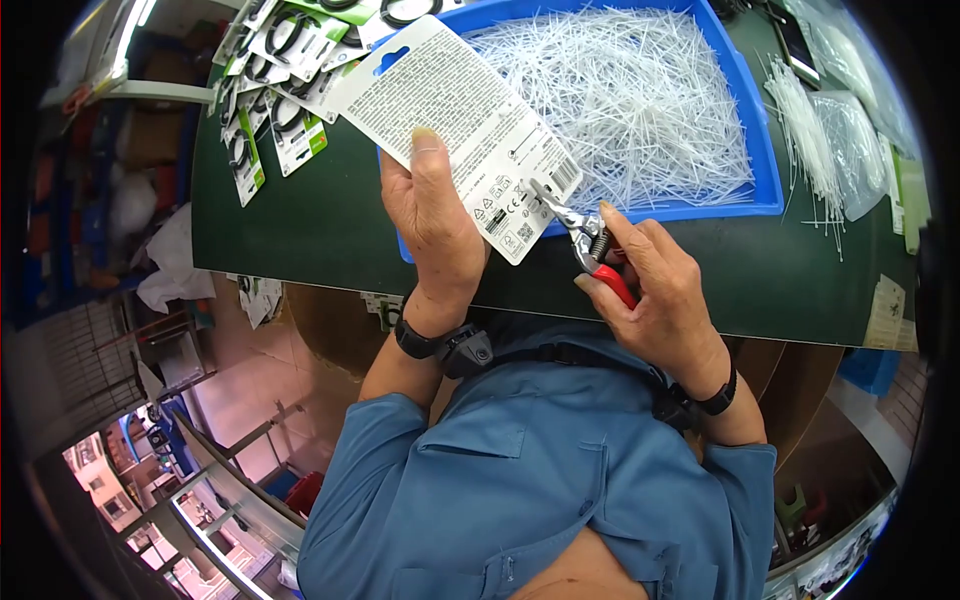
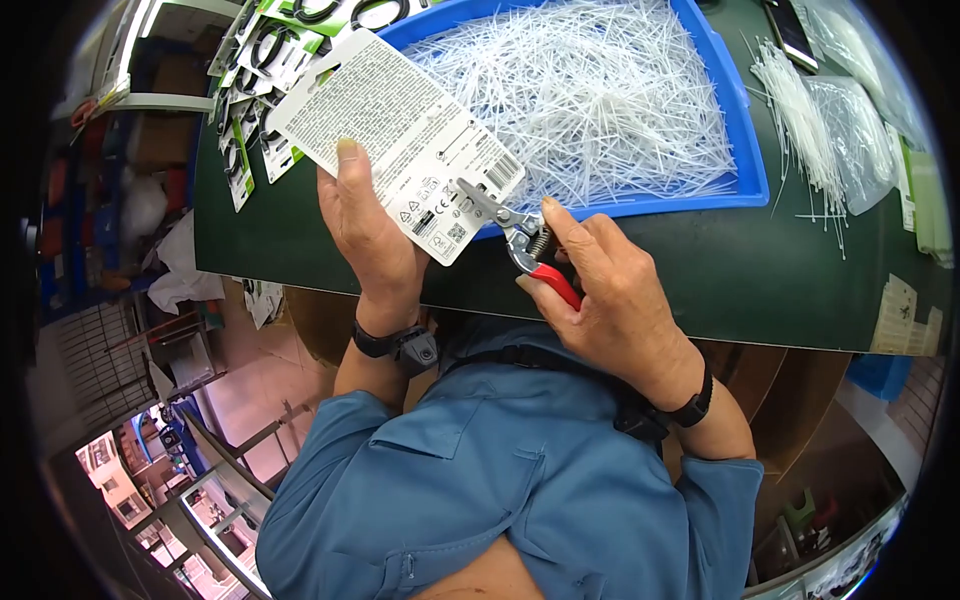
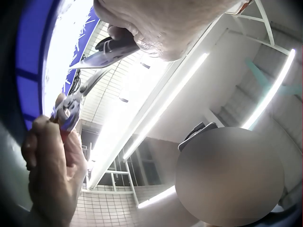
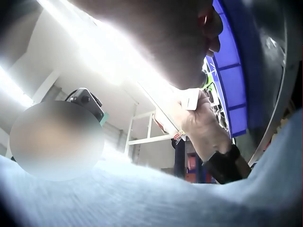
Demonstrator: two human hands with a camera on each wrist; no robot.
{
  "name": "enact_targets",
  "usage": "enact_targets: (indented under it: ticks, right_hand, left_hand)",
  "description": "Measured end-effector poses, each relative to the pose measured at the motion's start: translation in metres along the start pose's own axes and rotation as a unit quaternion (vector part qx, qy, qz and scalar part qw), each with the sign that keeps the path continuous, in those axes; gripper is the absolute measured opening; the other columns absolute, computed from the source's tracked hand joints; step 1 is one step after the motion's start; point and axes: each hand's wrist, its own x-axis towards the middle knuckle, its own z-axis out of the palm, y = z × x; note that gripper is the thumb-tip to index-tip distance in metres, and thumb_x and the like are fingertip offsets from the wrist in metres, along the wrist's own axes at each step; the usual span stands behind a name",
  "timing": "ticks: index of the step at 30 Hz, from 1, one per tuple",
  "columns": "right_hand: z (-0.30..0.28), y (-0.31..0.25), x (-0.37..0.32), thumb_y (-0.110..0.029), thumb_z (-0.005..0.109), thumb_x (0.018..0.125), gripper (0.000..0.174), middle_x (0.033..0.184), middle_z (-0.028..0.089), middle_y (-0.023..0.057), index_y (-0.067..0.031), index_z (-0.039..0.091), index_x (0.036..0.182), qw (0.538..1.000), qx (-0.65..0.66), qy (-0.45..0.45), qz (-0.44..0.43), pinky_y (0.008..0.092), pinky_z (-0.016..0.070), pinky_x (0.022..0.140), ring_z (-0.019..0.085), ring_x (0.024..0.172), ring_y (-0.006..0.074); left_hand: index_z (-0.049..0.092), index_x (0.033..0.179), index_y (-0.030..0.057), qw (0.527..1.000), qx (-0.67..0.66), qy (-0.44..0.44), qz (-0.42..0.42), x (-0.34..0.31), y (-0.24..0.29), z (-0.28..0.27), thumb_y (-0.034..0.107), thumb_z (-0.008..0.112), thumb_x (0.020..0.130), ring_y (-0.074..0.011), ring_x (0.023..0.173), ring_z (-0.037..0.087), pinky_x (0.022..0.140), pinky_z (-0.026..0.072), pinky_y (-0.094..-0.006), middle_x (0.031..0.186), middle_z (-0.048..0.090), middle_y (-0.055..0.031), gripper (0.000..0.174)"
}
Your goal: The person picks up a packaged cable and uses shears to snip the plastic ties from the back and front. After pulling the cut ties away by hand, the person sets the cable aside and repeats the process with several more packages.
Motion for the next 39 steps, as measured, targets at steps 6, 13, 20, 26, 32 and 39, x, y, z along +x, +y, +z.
enact_targets:
  ticks: [6,13,20,26,32,39]
  right_hand:
    - [-0.030,-0.008,0.016,-0.006,0.081,0.078,0.068,0.093,0.061,0.0121,0.0005,0.057,0.141,0.998,0.063,0.001,0.015,0.0304,0.0494,0.068,0.059,0.073,0.0222]
    - [-0.043,-0.025,0.046,-0.007,0.085,0.075,0.065,0.090,0.062,0.0110,0.0026,0.059,0.135,0.995,0.087,0.027,-0.040,0.0317,0.0508,0.065,0.059,0.070,0.0204]
    - [-0.027,-0.056,0.058,-0.007,0.084,0.074,0.067,0.095,0.062,0.0115,0.0012,0.060,0.135,0.990,0.045,-0.098,-0.087,0.0311,0.0509,0.068,0.060,0.074,0.0219]
    - [-0.018,-0.067,0.066,-0.009,0.087,0.071,0.071,0.095,0.061,0.0139,0.0000,0.060,0.135,0.983,-0.016,-0.139,-0.119,0.0366,0.0516,0.069,0.062,0.077,0.0279]
    - [-0.017,-0.066,0.060,-0.009,0.087,0.071,0.071,0.097,0.060,0.0150,-0.0004,0.059,0.136,0.979,-0.043,-0.155,-0.122,0.0393,0.0510,0.072,0.061,0.080,0.0316]
    - [-0.011,-0.063,0.056,-0.008,0.088,0.070,0.072,0.099,0.060,0.0160,-0.0011,0.058,0.136,0.981,-0.033,-0.154,-0.117,0.0408,0.0512,0.073,0.061,0.082,0.0325]
  left_hand:
    - [0.048,0.139,-0.0048,0.999,0.025,-0.041,-0.021,0.029,0.031,-0.028,0.021,0.053,0.109,-0.0207,0.115,0.065,0.100,0.0539,-0.0343,0.128,0.064,-0.0147,0.040]
    - [0.061,0.124,0.0020,0.965,-0.135,0.097,-0.201,0.050,0.043,-0.049,0.031,0.048,0.112,-0.0220,0.099,0.067,0.089,0.0549,-0.0347,0.101,0.070,-0.0059,0.034]
    - [0.061,0.106,0.0072,0.848,-0.422,-0.265,-0.183,0.042,0.011,-0.074,0.043,0.035,0.114,-0.0144,0.073,0.054,0.065,0.0432,-0.0279,0.073,0.053,0.0004,0.045]
    - [0.059,0.102,0.0087,0.832,-0.386,-0.335,-0.214,0.055,0.017,-0.069,0.043,0.033,0.114,-0.0131,0.065,0.051,0.061,0.0419,-0.0281,0.066,0.048,0.0023,0.045]
    - [0.058,0.106,0.0099,0.818,-0.391,-0.381,-0.182,0.066,0.023,-0.077,0.042,0.027,0.115,-0.0138,0.068,0.053,0.065,0.0454,-0.0296,0.067,0.050,0.0026,0.046]
    - [0.056,0.105,0.0108,0.815,-0.368,-0.416,-0.166,0.068,0.025,-0.077,0.042,0.023,0.116,-0.0140,0.070,0.053,0.067,0.0467,-0.0300,0.067,0.050,0.0027,0.047]
